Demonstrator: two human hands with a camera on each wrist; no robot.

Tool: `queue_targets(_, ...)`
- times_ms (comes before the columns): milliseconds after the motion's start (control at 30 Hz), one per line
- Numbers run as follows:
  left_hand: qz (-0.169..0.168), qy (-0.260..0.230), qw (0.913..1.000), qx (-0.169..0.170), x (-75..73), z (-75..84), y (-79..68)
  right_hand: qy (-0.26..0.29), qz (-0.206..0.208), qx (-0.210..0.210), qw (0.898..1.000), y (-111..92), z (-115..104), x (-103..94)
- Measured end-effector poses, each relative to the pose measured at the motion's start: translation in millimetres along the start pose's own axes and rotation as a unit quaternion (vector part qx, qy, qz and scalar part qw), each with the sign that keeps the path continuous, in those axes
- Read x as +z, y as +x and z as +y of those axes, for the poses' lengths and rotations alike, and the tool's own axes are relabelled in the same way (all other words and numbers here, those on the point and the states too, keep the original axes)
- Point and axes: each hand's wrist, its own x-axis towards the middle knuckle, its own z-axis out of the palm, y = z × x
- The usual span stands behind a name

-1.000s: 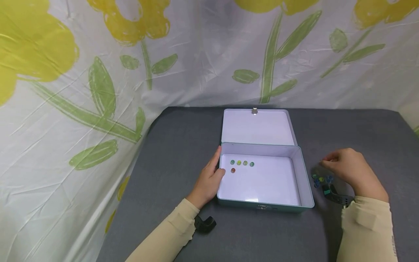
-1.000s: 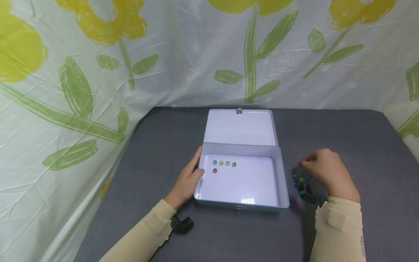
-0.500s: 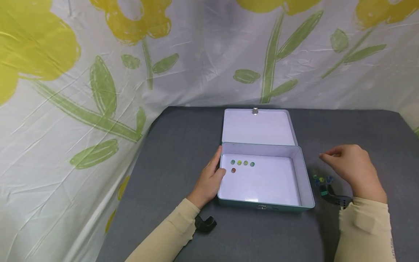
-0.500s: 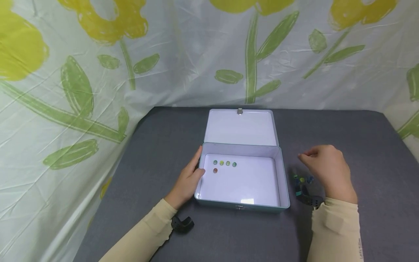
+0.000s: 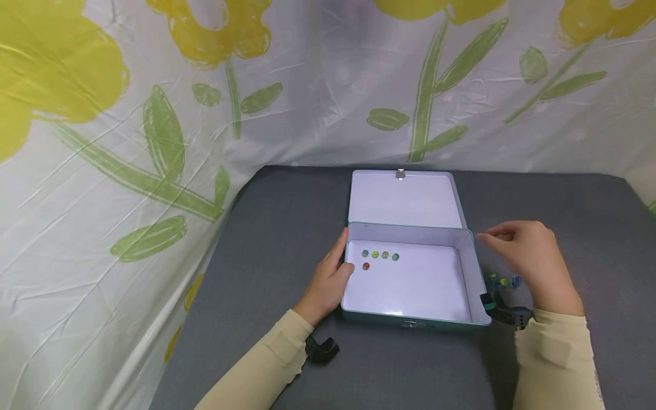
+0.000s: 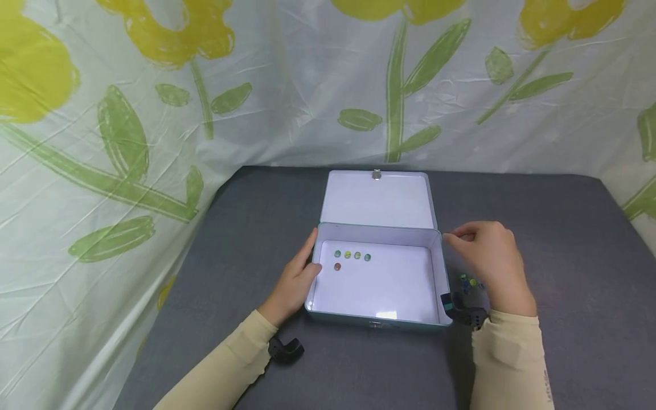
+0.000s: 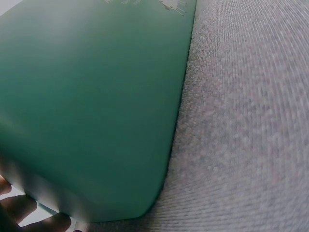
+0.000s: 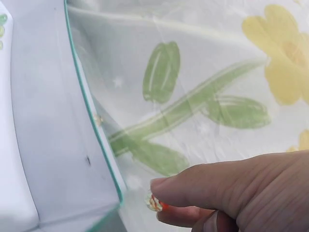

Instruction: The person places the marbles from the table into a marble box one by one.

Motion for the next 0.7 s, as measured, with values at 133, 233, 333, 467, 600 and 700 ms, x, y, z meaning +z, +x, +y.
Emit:
queue_targets(133, 0.000, -0.002, 1.0000, 0.000, -0.1, 0.2, 0.0, 0.007, 0.003, -0.003, 1.000, 1, -9, 5.1)
queue_targets(233, -0.003, -0.006, 1.0000, -0.001, -0.4, 0.5, 0.3, 0.008, 0.005, -0.005, 1.000, 3, -15, 8.3)
queue_targets(333, -0.007, -0.008, 0.9999, -0.003, -1.2, -0.1, 0.6, 0.007, 0.005, -0.006, 1.000, 5, -22, 11.9)
queue_targets(467, -0.007, -0.008, 0.9999, -0.005, -1.9, -1.3, 0.9, 0.010, 0.000, -0.012, 1.000, 8, -32, 17.1)
queue_targets(600, -0.007, -0.011, 0.9999, 0.001, -2.1, -1.4, 0.8, 0.010, -0.007, -0.020, 1.000, 11, -39, 22.3)
queue_targets(700, -0.011, -0.009, 0.9999, 0.009, -1.3, -1.7, 0.9, 0.009, -0.010, -0.027, 1.000, 14, -44, 26.3)
